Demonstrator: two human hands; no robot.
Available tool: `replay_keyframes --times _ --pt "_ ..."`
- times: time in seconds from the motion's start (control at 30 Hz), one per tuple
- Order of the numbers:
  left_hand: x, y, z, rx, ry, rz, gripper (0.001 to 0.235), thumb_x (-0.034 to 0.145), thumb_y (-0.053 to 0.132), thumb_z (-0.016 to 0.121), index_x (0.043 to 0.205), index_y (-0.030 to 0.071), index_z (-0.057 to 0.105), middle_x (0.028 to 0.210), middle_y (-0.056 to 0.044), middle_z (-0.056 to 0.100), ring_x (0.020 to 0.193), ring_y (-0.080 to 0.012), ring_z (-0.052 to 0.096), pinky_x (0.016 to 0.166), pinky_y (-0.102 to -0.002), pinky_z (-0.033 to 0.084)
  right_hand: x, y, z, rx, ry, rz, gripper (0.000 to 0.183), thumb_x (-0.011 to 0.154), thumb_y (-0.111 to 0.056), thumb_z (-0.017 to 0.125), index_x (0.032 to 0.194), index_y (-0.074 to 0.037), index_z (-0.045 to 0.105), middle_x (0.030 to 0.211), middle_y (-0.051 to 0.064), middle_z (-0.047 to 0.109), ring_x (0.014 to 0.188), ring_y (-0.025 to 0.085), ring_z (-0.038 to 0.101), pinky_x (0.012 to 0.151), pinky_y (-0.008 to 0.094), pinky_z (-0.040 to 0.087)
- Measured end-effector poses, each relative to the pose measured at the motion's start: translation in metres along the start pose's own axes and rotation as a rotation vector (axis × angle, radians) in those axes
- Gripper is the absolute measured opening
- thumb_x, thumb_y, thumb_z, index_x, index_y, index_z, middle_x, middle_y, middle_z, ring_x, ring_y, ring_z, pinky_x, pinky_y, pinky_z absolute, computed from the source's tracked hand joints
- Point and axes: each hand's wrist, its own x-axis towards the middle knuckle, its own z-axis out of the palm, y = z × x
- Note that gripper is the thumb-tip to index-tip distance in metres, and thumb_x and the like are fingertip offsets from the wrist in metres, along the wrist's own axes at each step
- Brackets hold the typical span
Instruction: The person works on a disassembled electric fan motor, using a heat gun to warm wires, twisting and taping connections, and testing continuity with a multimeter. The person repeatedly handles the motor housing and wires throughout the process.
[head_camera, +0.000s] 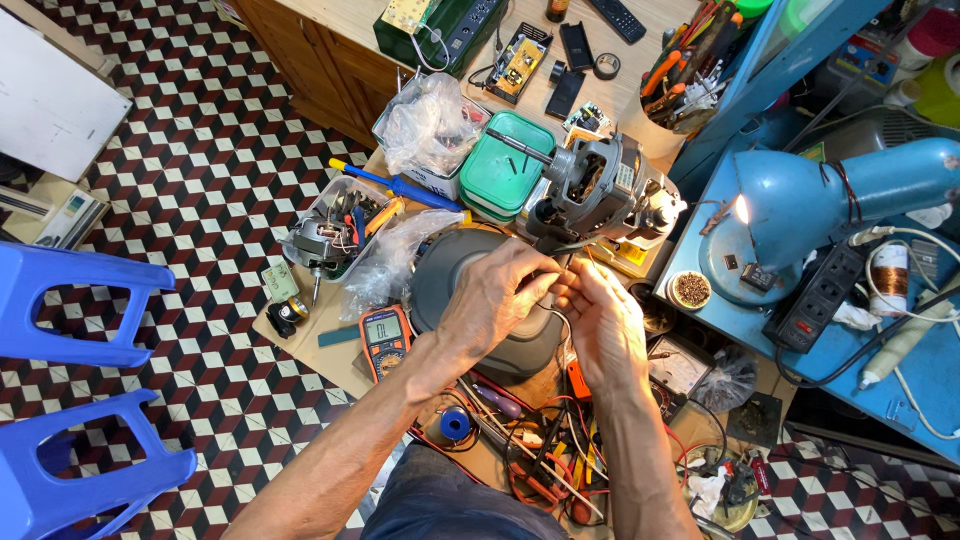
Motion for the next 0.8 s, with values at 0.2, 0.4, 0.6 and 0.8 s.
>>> replay_keyframes --times 0.2,0.4,0.6,0.8 --pt "0.0 0.004 -0.002 0.042 0.012 0.1 0.014 0.092 0.015 0.073 0.103 0.007 0.074 0.098 -0.009 0.073 0.087 -0.0286 0.073 0.075 -0.038 0.057 -0.019 0.009 0.004 -0.033 0.005 -0.076 0.023 0.095 -0.003 0.064 0.116 0.005 0.066 0.101 0.012 0.072 0.089 0.019 0.069 0.084 0.032 0.056" --pt "0.009 -0.006 -0.015 -0.016 -0.051 0.18 0.013 0.091 0.013 0.073 0.102 0.006 0.072 0.095 -0.009 0.073 0.085 -0.0283 0.073 0.072 -0.036 0.057 -0.022 0.015 0.018 -0.112 0.079 -0.132 0.021 0.094 -0.007 0.069 0.113 0.001 0.067 0.099 0.007 0.073 0.086 0.014 0.068 0.081 0.029 0.056" --pt "0.026 -0.03 -0.026 -0.144 -0.18 0.361 0.015 0.092 0.011 0.072 0.106 0.006 0.069 0.097 -0.01 0.07 0.086 -0.0296 0.071 0.073 -0.038 0.056 -0.03 0.032 0.035 -0.302 0.237 -0.303 0.018 0.097 -0.012 0.069 0.109 0.001 0.07 0.095 0.006 0.073 0.082 0.012 0.068 0.078 0.027 0.056" --pt "0.034 -0.043 -0.027 -0.108 -0.295 0.455 0.017 0.089 0.009 0.072 0.105 0.007 0.067 0.093 -0.01 0.065 0.086 -0.0302 0.067 0.073 -0.04 0.054 -0.029 0.055 0.033 -0.05 0.315 -0.344 0.016 0.1 -0.013 0.064 0.106 0.001 0.068 0.091 0.009 0.072 0.079 0.016 0.069 0.076 0.034 0.061"
